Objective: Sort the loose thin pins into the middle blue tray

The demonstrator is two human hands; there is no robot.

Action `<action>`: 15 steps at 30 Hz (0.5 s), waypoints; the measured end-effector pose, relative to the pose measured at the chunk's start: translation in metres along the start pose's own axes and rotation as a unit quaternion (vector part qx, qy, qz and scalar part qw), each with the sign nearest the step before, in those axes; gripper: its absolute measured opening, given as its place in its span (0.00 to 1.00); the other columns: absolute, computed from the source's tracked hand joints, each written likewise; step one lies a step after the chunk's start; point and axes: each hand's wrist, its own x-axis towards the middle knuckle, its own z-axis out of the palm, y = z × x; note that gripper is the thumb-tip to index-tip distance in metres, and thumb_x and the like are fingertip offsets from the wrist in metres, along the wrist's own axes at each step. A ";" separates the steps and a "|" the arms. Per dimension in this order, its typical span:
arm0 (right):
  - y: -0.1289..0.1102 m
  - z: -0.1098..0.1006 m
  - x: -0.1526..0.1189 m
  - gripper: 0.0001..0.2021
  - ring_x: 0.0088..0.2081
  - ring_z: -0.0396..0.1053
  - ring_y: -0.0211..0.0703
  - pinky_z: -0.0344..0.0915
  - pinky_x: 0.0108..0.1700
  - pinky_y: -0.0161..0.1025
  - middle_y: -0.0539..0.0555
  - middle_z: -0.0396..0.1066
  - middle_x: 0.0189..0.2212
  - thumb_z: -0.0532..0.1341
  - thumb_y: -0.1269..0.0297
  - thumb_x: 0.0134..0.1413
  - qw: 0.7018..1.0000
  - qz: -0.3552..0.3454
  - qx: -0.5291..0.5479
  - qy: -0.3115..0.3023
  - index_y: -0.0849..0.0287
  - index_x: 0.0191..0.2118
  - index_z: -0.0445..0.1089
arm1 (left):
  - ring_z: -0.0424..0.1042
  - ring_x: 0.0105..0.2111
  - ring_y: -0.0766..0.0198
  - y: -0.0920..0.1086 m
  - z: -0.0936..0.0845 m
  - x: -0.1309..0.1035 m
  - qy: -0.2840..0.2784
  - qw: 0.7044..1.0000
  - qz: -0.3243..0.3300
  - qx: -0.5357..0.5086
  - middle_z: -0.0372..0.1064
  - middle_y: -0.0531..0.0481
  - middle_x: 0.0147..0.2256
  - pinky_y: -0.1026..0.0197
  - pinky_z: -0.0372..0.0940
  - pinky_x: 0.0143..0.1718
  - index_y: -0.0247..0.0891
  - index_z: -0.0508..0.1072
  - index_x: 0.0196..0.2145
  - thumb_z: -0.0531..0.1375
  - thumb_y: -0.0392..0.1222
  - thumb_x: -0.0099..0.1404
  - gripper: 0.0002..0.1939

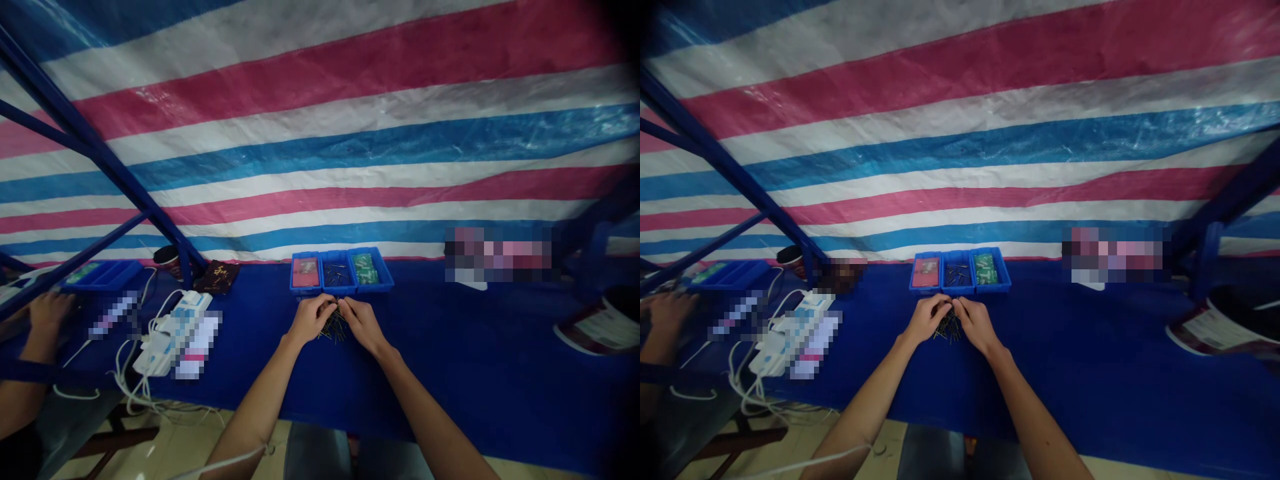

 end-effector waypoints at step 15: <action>0.002 0.000 -0.002 0.15 0.36 0.72 0.43 0.63 0.40 0.37 0.55 0.73 0.37 0.46 0.62 0.71 0.992 -0.067 -0.109 0.011 0.54 0.43 0.70 | 0.68 0.26 0.68 -0.006 0.004 0.001 0.000 1.000 0.013 0.019 0.69 0.54 0.25 0.66 0.62 0.35 0.37 0.73 0.31 0.53 0.41 0.73 0.14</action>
